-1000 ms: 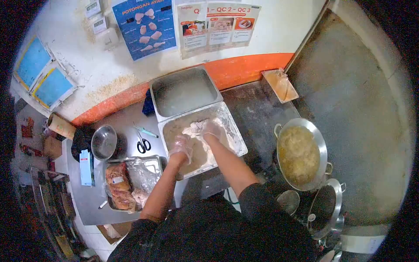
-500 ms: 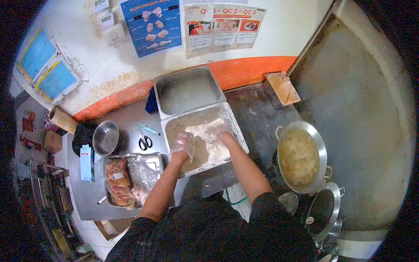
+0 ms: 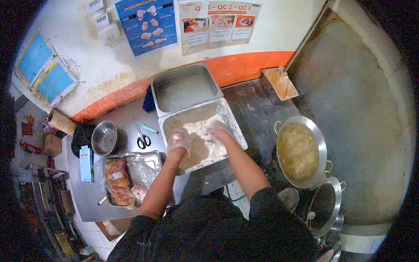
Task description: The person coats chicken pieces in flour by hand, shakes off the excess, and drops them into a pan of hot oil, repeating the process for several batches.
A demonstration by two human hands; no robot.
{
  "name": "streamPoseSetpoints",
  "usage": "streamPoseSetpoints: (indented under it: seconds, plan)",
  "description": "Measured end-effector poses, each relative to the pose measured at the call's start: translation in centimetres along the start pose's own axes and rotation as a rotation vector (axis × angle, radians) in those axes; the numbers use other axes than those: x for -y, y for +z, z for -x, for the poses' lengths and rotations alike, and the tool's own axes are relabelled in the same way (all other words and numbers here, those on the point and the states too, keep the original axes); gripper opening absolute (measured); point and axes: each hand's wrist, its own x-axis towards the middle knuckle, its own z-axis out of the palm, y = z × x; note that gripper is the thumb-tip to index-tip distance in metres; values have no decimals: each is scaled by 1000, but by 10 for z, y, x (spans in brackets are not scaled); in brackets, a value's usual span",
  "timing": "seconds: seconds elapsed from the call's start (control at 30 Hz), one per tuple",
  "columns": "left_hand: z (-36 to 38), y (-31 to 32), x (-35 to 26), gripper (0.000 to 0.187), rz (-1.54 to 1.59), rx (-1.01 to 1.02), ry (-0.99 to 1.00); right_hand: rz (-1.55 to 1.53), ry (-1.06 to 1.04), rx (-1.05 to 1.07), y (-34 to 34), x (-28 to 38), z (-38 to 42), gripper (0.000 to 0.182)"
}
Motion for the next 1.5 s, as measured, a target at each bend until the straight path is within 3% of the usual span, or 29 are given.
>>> streamPoseSetpoints:
  seconds: [0.13, 0.23, 0.27, 0.3, 0.33, 0.37, 0.43, 0.5, 0.53, 0.63, 0.67, 0.77, 0.8, 0.9, 0.93, 1.0, 1.03, 1.07, 1.17, 1.2, 1.3, 1.33, 1.37, 1.43, 1.5]
  plan:
    - [-8, -47, -14, 27, -94, -290, 56, 107, 57, -112, -7, 13, 2, 41]
    - [-13, -66, -56, 26, 258, 37, 61, 270, -20, -191, 26, 36, 5, 35]
    - [-4, -52, -63, 22, 366, -368, 68, 297, -27, -208, 37, 42, 5, 33]
    - [-9, -45, -55, 20, 341, -275, -4, 323, -36, -230, 41, 46, 3, 32]
    - [-13, -48, -43, 17, 313, -179, -74, 293, 89, -120, 15, 68, 17, 27]
    - [-19, -51, -36, 15, 283, -84, -144, 267, 0, -169, 0, 74, 24, 28]
    - [-22, -61, -51, 19, 248, -72, -38, 223, -173, -253, -15, 74, 34, 29]
    - [-16, -70, -66, 27, 219, -55, 57, 382, -180, -305, 24, 58, 20, 29]
    - [-17, -71, -64, 29, 172, 16, 11, 461, -193, -342, 34, 56, 9, 29]
    - [-27, -57, -41, 30, 128, 50, -198, 388, -57, -175, 2, 65, 24, 27]
    - [-23, -55, -44, 34, 250, 84, -233, 347, -331, -489, 22, 54, 23, 23]
    - [-11, -45, -51, 35, 129, -66, 51, 205, -112, -348, 40, 56, 17, 22]
    - [-27, -47, -46, 31, -43, 129, -36, 372, -109, -187, 24, 52, 16, 21]
    - [-21, 14, -24, 28, 19, -167, -33, 247, -240, -337, -3, 83, 48, 22]
    - [3, -65, -70, 34, 174, -78, 114, -303, -205, -356, 48, 45, 18, 24]
    - [3, -117, -84, 31, 255, 137, -57, 108, -141, -256, 35, 46, 23, 26]
    - [1, -119, -86, 29, 256, 147, -82, 314, -107, -202, 28, 46, 23, 27]
    - [-2, -120, -88, 27, 256, 158, -106, 73, -52, -222, 30, 45, 18, 27]
    - [8, -71, -88, 19, 130, -56, 2, -660, 148, -251, 68, 24, 12, 27]
    - [2, -67, -78, 20, 182, -96, 50, -562, 244, -186, 81, 8, -1, 25]
    - [-6, -46, -63, 20, 50, -147, 21, 19, -40, -309, 34, 31, 26, 24]
    - [-10, -41, -75, 21, 194, -85, -8, -280, -7, -260, 55, 16, 20, 25]
    - [-8, -39, -73, 22, 149, -39, -24, -577, 17, -214, 90, -9, -3, 27]
    - [-13, -45, -62, 27, 58, 23, -47, -606, -72, -273, 84, -9, -12, 32]
    - [-11, -47, -54, 25, 198, -55, -26, -64, -242, -468, 30, 23, 27, 36]
